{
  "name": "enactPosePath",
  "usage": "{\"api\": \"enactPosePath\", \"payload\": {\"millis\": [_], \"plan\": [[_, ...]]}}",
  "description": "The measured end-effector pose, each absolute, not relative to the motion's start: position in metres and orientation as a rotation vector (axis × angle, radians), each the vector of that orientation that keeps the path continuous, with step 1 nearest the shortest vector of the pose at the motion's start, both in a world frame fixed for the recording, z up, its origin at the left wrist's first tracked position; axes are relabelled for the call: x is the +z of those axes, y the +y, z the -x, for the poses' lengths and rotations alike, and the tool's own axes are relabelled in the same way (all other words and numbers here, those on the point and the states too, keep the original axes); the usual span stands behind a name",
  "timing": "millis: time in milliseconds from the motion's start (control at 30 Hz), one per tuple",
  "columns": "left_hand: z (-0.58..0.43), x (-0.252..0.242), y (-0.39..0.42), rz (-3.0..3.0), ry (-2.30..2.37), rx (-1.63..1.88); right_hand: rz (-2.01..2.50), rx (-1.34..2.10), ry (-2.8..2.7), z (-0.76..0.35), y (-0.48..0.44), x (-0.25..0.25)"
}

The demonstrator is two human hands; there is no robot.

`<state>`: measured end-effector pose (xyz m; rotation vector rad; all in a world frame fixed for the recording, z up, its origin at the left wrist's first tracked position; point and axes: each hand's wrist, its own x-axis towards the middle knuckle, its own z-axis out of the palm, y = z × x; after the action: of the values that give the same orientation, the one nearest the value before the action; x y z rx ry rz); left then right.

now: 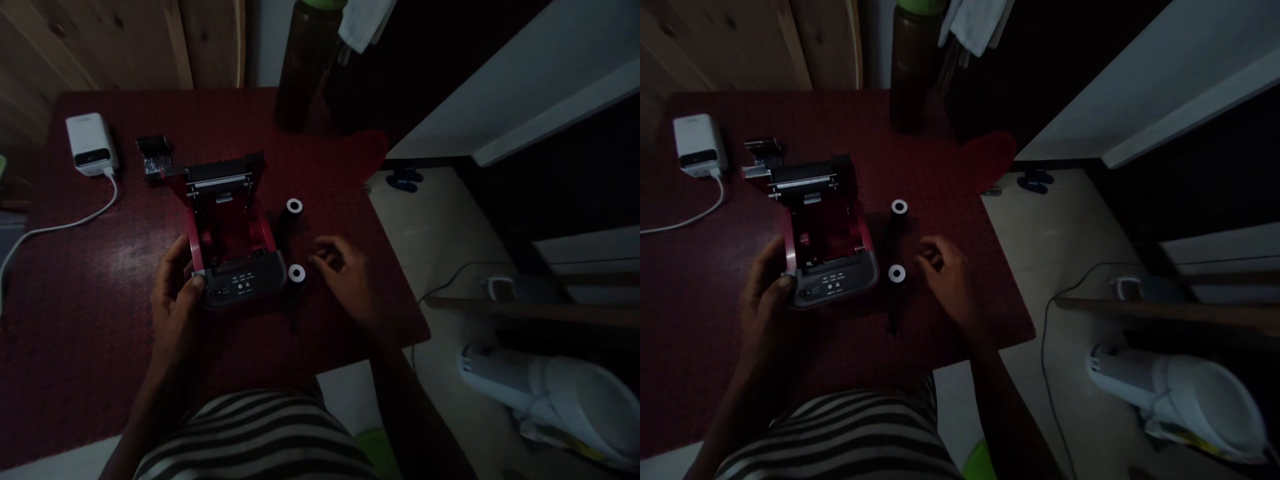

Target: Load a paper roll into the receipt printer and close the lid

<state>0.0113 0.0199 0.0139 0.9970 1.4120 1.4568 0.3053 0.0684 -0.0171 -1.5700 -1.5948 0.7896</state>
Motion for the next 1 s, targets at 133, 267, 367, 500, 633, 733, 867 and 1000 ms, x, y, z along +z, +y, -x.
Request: {"api": "enactPosePath", "payload": {"millis": [133, 267, 367, 500, 633, 733, 867, 1000], "plan": [[-0.011, 0.012, 0.021, -1.002, 1.396, 1.473, 1.466, 0.892, -1.738, -0.294, 0.039, -0.011], [-0.01, 0.01, 0.021, -1.014, 1.404, 1.471, 1.426, 0.869, -1.721, -0.275, 0.04, -0.013], [-0.01, 0.01, 0.02, -1.018, 1.416, 1.455, 1.467, 0.883, -1.692, -0.278, 0.04, 0.002], [-0.012, 0.01, 0.02, -1.045, 1.37, 1.504, 1.45, 0.784, -1.762, -0.294, 0.039, 0.058], [-0.014, 0.01, 0.02, -1.01, 1.332, 1.512, 1.172, 0.503, -2.135, -0.276, 0.065, 0.106], [-0.013, 0.01, 0.019, -1.019, 1.305, 1.495, 1.071, 0.405, -2.464, -0.235, 0.092, 0.117], [-0.011, 0.012, 0.017, -1.014, 1.322, 1.457, 1.249, 0.285, -2.821, -0.184, 0.113, 0.116], [-0.012, 0.014, 0.015, -0.997, 1.304, 1.445, 1.378, 0.295, -2.902, -0.164, 0.123, 0.111]]}}
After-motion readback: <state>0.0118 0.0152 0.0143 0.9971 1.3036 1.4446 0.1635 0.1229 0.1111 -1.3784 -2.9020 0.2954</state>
